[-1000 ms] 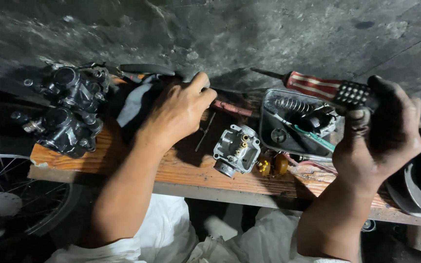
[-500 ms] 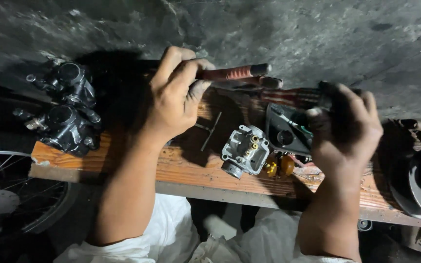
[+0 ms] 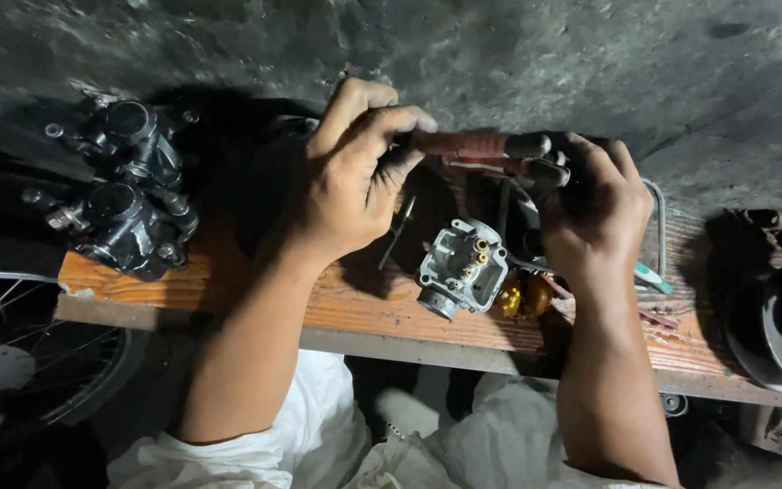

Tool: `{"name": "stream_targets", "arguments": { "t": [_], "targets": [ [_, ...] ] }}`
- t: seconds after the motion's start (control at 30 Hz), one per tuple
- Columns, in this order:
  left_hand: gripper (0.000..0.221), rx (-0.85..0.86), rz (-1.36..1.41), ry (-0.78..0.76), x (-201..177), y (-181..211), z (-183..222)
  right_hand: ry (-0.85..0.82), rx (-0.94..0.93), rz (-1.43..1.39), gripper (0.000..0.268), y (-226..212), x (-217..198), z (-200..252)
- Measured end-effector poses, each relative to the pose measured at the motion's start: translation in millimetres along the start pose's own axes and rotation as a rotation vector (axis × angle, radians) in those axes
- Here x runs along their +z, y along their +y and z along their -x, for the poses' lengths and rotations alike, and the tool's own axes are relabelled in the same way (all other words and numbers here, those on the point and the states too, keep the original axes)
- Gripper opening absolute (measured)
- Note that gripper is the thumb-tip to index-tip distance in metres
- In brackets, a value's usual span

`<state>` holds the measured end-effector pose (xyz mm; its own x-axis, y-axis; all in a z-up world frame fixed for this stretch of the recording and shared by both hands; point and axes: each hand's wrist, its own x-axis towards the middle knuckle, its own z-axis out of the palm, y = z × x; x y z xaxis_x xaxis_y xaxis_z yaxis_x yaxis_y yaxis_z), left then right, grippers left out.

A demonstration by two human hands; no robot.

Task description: Disassembling a motorcycle carburetor body using a screwdriver and pliers to remove internal components.

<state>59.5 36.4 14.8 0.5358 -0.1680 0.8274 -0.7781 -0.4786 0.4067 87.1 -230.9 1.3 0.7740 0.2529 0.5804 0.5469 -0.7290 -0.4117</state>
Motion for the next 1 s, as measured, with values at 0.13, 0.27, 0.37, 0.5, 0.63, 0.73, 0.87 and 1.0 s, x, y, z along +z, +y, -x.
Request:
{"name": "stream_targets", "arguments": {
  "t": [0.13,0.27,0.37,0.5,0.63,0.73,0.87,1.0],
  "targets": [
    [0.03,0.013,0.001,0.001,2,-2,0,0.014,0.047,0.011,0.035,0,-2,1],
    [0.016,0.003,-0.006,-0.034,9,-10,5,-0.017,0.103,-0.084,0.04,-7,-8,0],
    [0.012,-0.002,0.01,-0.037,14,-13,6,-0.045,0.097,-0.067,0.046,-8,-13,1],
    [0.013,0.018,-0.012,-0.04,21,-16,5,-0.032,0.027,0.056,0.042,-2,-15,3],
    [0.026,0.047,-0.052,-0.1,15,2,-6,-0.007,0.079,-0.155,0.037,-21,-30,2],
    [0.024,0.19,-0.166,-0.046,14,18,-15,0.187,-0.002,-0.252,0.027,-34,-44,11],
    [0.005,0.222,-0.151,-0.034,12,52,-33,0.153,-0.016,-0.316,0.057,-59,-68,23],
    [0.004,0.166,0.059,-0.079,11,73,-39,-0.105,0.045,-0.322,0.039,-83,-87,23]
  ]
}}
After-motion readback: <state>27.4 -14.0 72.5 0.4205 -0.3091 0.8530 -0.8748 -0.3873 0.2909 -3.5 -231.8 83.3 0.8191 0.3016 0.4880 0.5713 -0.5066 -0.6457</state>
